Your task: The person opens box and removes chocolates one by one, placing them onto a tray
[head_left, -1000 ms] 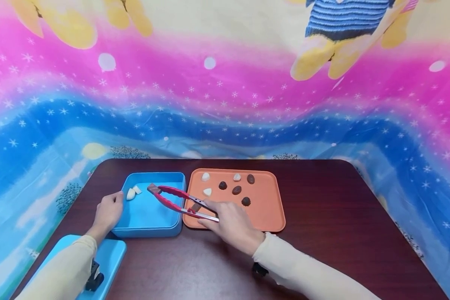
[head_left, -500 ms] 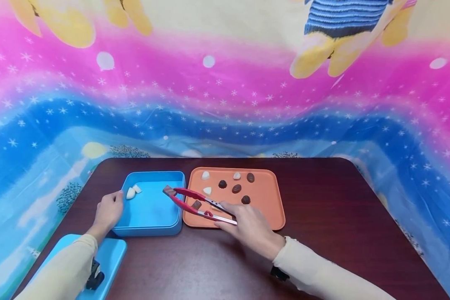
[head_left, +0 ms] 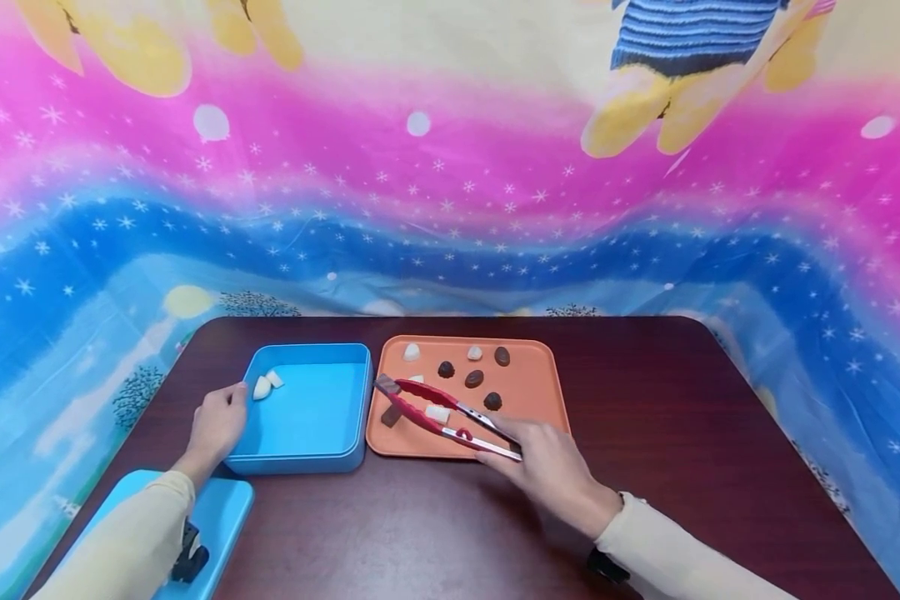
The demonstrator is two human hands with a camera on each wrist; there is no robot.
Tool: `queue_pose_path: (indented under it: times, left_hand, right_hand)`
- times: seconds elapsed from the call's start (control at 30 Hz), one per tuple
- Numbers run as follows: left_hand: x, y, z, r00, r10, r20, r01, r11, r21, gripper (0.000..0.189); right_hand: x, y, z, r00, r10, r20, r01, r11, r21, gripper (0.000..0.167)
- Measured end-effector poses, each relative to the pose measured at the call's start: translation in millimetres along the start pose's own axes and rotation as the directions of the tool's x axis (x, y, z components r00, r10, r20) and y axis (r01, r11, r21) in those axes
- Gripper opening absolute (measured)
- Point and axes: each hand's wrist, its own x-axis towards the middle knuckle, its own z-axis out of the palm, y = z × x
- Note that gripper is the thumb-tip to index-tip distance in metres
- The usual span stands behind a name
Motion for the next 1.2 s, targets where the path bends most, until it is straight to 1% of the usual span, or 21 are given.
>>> queue_pose_path:
  times: [0.13, 0.27, 0.37, 0.63, 0.97, 1.1, 1.2]
  left_hand:
    - [0.7, -0.6, -0.9, 1.0, 0.003, 0.007, -0.003, 1.0, -0.004, 0.07]
    - [0.3, -0.6, -2.1, 1.0, 0.01, 0.0, -0.01, 1.0, -0.007, 0.071]
    - [0.1, -1.3, -1.8, 1.0, 0.012, -0.006, -0.012, 1.0, -0.008, 0.072]
    - [0.9, -1.7, 0.7, 1.0, 0.026, -0.011, -0.027, 1.0, -0.009, 0.071]
    - [1.0, 0.5, 0.6, 1.0, 0.018, -0.016, -0.018, 1.0, 0.007, 0.07]
    - [-0.1, 0.6, -0.5, 1.0, 0.016, -0.021, -0.016, 1.0, 0.012, 0.07]
    - [-0.8, 0.7, -0.9, 1.0, 0.019, -0.02, -0.019, 1.0, 0.012, 0.07]
  right_hand:
    - [-5.5, 14.3, -3.4, 0.999, 0.035, -0.014, -0.035, 0.999, -0.023, 0.057]
    - [-7.6, 25.8, -5.9, 0.999, 0.048, -0.025, -0.049, 0.998, -0.035, 0.059]
    - [-9.3, 33.0, -8.2, 0.998, 0.048, -0.037, -0.05, 0.998, -0.042, 0.058]
    - [-14.5, 53.2, -17.4, 0.994, 0.08, -0.079, -0.085, 0.995, -0.059, 0.057]
    - [-19.8, 81.7, -28.4, 0.99, 0.122, -0.068, -0.127, 0.989, -0.076, 0.056]
    - [-20.5, 90.5, -31.1, 0.99, 0.123, -0.071, -0.13, 0.987, -0.097, 0.053]
    - [-21.6, 96.1, -32.4, 0.989, 0.131, -0.073, -0.138, 0.984, -0.111, 0.055]
